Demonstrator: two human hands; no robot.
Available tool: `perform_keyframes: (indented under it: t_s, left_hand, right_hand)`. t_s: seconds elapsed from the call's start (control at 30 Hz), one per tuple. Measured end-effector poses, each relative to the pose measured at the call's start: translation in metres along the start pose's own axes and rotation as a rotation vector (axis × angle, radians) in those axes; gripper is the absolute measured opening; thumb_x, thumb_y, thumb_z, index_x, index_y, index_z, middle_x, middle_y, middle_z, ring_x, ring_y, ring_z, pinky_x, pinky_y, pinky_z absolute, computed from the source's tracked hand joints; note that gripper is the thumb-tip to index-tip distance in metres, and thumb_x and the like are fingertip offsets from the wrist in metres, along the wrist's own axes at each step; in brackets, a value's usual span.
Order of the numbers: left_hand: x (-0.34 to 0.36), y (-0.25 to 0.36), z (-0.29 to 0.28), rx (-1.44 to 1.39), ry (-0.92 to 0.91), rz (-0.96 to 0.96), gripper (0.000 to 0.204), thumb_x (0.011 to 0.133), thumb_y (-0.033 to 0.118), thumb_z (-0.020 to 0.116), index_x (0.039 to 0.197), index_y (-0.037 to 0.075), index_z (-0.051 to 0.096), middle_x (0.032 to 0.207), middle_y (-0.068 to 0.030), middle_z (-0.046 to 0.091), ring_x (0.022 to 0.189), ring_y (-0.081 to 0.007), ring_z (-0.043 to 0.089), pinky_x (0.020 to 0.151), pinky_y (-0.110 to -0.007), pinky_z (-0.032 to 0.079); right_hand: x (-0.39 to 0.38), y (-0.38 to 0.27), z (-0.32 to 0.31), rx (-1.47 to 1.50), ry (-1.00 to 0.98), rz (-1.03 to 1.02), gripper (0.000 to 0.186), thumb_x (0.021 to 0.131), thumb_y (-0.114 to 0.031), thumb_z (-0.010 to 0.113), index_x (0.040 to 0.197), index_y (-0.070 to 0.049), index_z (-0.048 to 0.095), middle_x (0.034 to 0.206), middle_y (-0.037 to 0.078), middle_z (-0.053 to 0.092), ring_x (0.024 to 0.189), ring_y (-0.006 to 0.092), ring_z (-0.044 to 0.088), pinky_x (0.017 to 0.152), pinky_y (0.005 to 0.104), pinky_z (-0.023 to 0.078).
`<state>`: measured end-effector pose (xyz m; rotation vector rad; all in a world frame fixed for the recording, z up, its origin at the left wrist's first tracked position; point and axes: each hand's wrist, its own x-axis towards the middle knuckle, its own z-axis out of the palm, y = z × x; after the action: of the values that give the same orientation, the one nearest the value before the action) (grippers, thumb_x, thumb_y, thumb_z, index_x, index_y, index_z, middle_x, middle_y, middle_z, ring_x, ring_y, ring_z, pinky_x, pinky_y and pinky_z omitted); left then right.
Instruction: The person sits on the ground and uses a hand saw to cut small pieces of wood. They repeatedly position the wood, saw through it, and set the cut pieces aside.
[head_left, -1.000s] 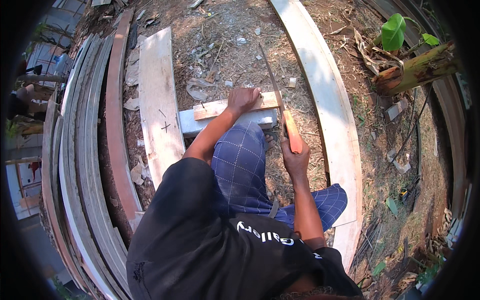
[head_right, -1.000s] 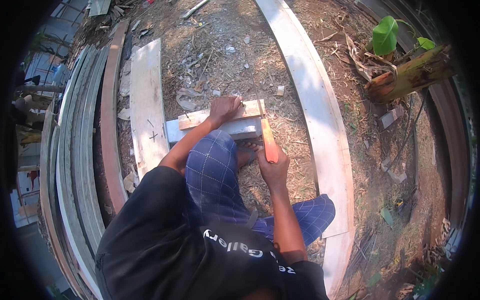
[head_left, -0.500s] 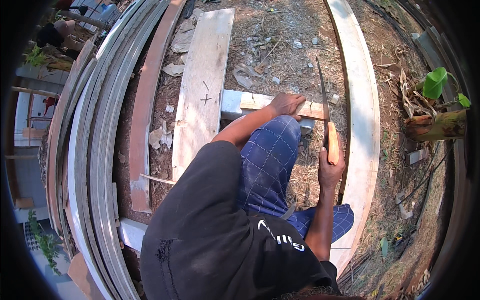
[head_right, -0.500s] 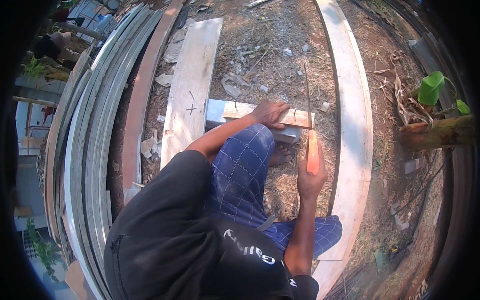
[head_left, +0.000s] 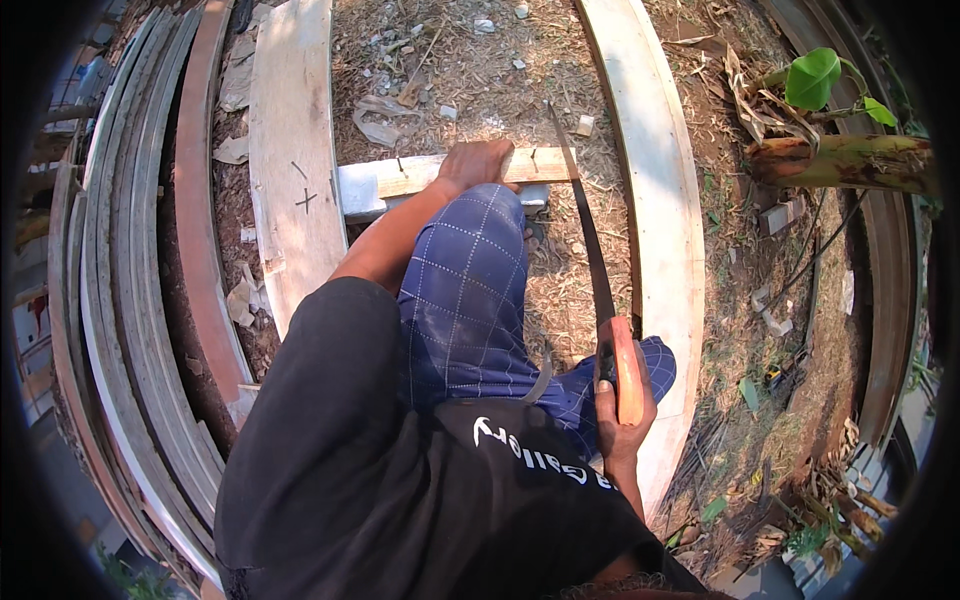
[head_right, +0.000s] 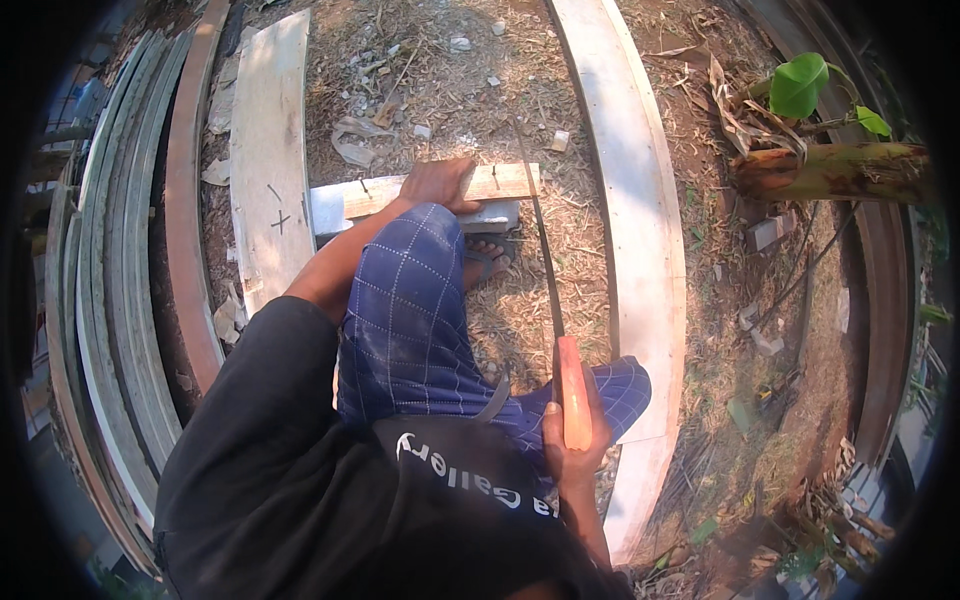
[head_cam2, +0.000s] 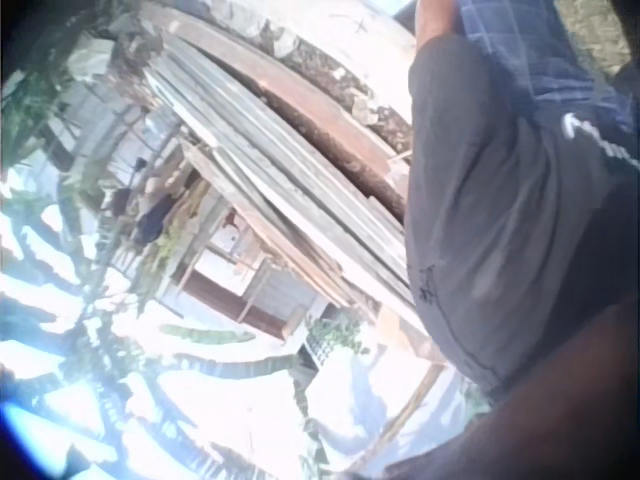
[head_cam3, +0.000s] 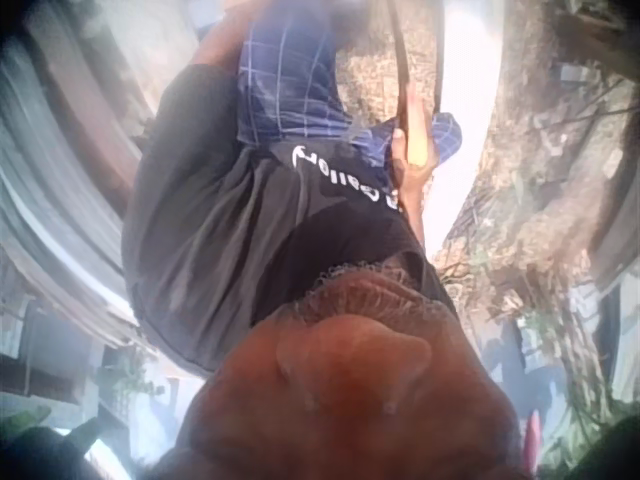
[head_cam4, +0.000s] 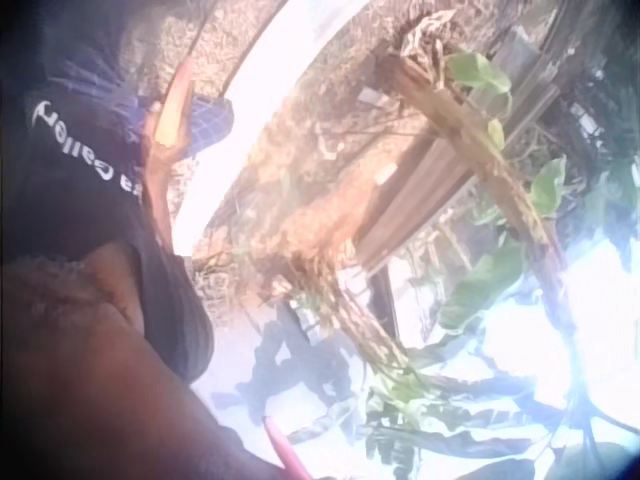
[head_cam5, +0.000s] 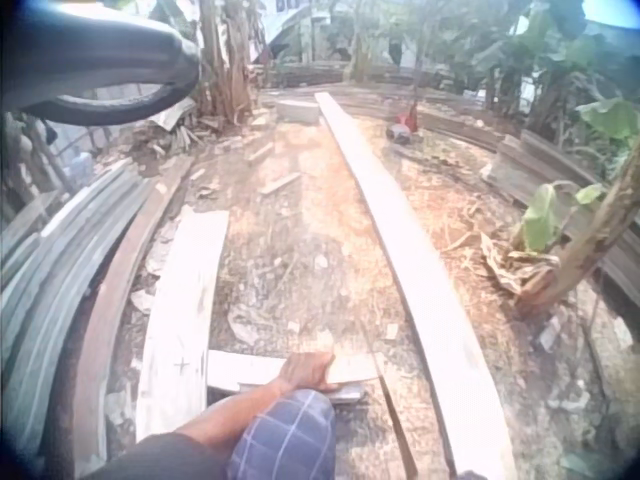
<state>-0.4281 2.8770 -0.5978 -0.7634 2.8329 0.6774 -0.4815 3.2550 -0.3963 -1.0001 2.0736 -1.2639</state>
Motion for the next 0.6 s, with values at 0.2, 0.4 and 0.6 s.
perform_keyframes:
  t_s: [0.2, 0.4, 0.6]
  left_hand:
    - [0.006, -0.015, 0.005, -0.014, -0.069, -0.067, 0.067, 0.078, 0.056, 0.082, 0.115, 0.006, 0.058, 0.107, -0.0185, 0.072, 0.1, -0.0409, 0.072, 0.089, -0.052, 0.055]
    - [-0.014, -0.01, -0.009, -0.042, -0.066, -0.124, 0.065, 0.077, 0.054, 0.083, 0.115, 0.006, 0.059, 0.105, -0.0179, 0.072, 0.102, -0.0391, 0.071, 0.087, -0.052, 0.055]
    - [-0.011, -0.006, -0.004, -0.093, -0.001, -0.057, 0.064, 0.076, 0.049, 0.087, 0.115, 0.006, 0.059, 0.103, -0.0181, 0.072, 0.102, -0.0387, 0.072, 0.088, -0.049, 0.056]
  right_hand:
    - [0.144, 0.06, 0.069, 0.151, 0.093, 0.116, 0.057, 0.09, -0.002, 0.064, 0.147, 0.004, 0.055, 0.134, 0.016, 0.069, 0.121, 0.0213, 0.067, 0.102, 0.0329, 0.051]
    - [0.017, 0.023, 0.018, 0.001, -0.018, 0.002, 0.05, 0.097, -0.009, 0.058, 0.145, 0.005, 0.056, 0.145, 0.02, 0.062, 0.135, 0.0305, 0.059, 0.115, 0.0389, 0.043]
    - [0.007, 0.018, 0.01, 0.15, 0.0, 0.144, 0.056, 0.096, -0.005, 0.058, 0.149, 0.008, 0.049, 0.147, 0.023, 0.058, 0.139, 0.0323, 0.056, 0.117, 0.0404, 0.041]
